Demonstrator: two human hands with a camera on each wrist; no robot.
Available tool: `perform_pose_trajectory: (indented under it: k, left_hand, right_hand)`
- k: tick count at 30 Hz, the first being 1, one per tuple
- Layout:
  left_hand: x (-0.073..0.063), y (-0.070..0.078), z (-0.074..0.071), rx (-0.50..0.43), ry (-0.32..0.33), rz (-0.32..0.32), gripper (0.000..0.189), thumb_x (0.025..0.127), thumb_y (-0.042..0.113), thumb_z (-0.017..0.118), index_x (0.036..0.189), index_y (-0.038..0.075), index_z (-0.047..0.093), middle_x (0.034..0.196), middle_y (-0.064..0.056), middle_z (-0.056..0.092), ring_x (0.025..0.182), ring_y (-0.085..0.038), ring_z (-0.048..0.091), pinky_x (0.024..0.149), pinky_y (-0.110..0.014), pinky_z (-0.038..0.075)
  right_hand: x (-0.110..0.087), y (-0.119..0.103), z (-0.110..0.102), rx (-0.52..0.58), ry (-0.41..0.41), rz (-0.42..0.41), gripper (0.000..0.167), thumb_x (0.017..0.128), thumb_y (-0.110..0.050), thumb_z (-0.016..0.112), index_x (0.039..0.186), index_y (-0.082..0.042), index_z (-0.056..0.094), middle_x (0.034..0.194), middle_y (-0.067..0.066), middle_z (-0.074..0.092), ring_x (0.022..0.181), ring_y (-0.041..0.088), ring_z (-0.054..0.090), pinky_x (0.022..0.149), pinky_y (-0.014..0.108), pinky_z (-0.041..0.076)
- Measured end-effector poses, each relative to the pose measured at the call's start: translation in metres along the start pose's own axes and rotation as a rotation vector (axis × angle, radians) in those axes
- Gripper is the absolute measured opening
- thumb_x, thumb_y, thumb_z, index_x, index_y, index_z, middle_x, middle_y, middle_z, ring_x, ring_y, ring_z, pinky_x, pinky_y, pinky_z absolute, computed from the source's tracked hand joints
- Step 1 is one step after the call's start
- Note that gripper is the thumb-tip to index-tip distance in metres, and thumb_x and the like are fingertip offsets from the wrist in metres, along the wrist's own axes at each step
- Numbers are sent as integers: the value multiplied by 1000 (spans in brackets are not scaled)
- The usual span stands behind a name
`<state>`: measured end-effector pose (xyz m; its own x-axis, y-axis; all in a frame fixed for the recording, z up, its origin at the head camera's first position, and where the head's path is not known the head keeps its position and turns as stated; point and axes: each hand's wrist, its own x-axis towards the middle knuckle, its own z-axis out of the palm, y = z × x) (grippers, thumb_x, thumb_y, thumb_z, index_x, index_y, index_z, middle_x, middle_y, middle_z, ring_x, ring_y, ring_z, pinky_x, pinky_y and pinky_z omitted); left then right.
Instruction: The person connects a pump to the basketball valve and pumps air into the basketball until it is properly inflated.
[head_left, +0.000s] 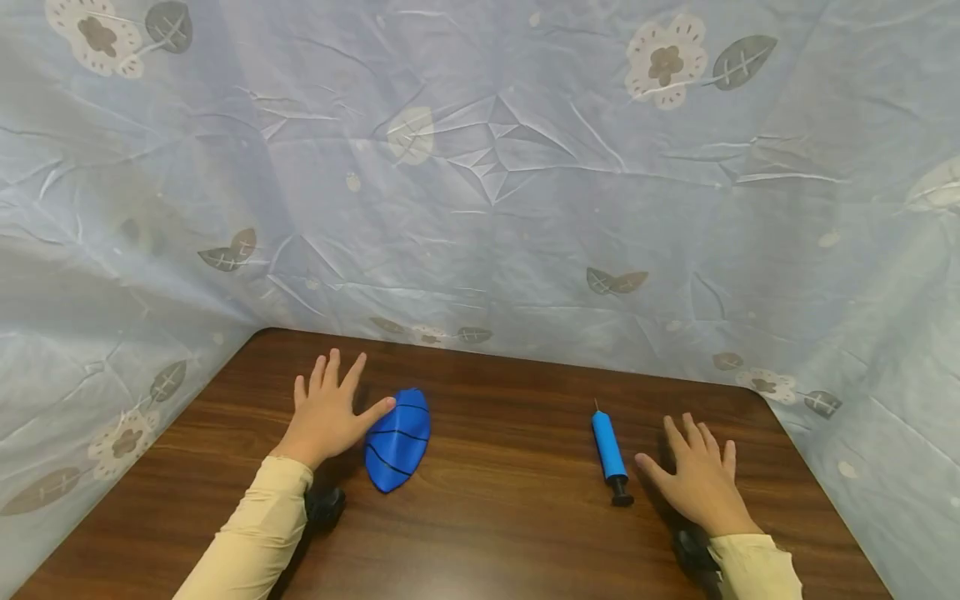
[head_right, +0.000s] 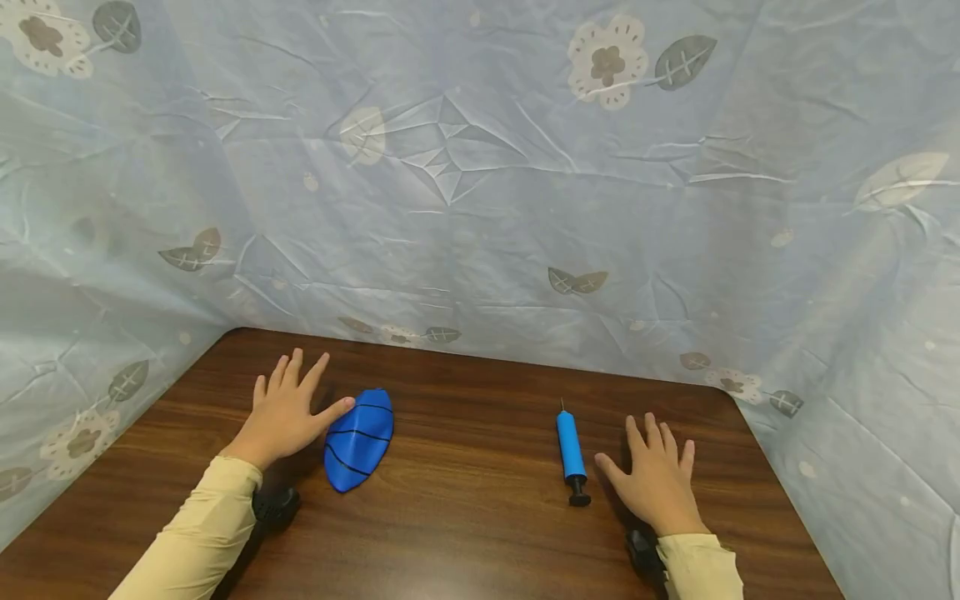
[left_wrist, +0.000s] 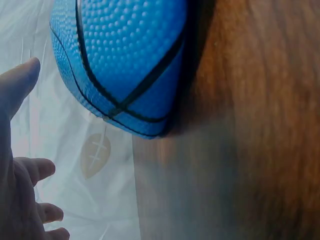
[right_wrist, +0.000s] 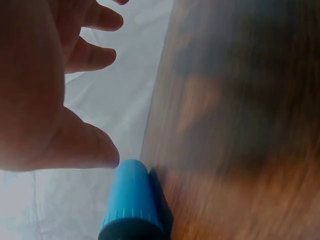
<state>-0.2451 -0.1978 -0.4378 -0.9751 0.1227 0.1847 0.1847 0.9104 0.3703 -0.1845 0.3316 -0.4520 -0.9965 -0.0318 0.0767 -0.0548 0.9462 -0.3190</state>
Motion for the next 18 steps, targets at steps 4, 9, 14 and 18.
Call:
perform_pose_trajectory:
  k: [4, 9, 14, 18]
  left_hand:
    - [0, 5, 3, -3, -14, 13, 98, 96, 75, 49, 165, 12, 23, 167, -34, 9, 153, -55, 5, 114, -80, 7]
    - [-1, 10, 8, -11, -26, 35, 98, 95, 75, 51, 164, 10, 26, 167, -33, 11, 151, -57, 11, 113, -80, 17]
    - [-2, 18, 13, -41, -47, 58, 103, 91, 78, 56, 164, 10, 27, 166, -32, 15, 150, -59, 16, 111, -79, 25]
    - [-2, 28, 15, -76, -115, 56, 111, 86, 82, 57, 165, 12, 22, 167, -31, 16, 150, -58, 18, 108, -76, 34]
  right_hand:
    - [0, -4, 1, 16, -11, -21, 92, 99, -60, 60, 157, 7, 32, 160, 41, 18, 143, 64, 16, 111, 82, -2]
    - [0, -11, 4, 31, -28, -35, 89, 100, -58, 60, 155, 7, 35, 159, 41, 23, 143, 62, 21, 112, 81, 3]
    - [3, -18, 7, 41, -43, -49, 84, 101, -54, 60, 154, 8, 38, 158, 40, 27, 142, 61, 27, 111, 81, 9]
    - [7, -27, 6, 58, -71, -63, 80, 104, -50, 58, 152, 11, 39, 156, 39, 33, 141, 60, 32, 113, 77, 22]
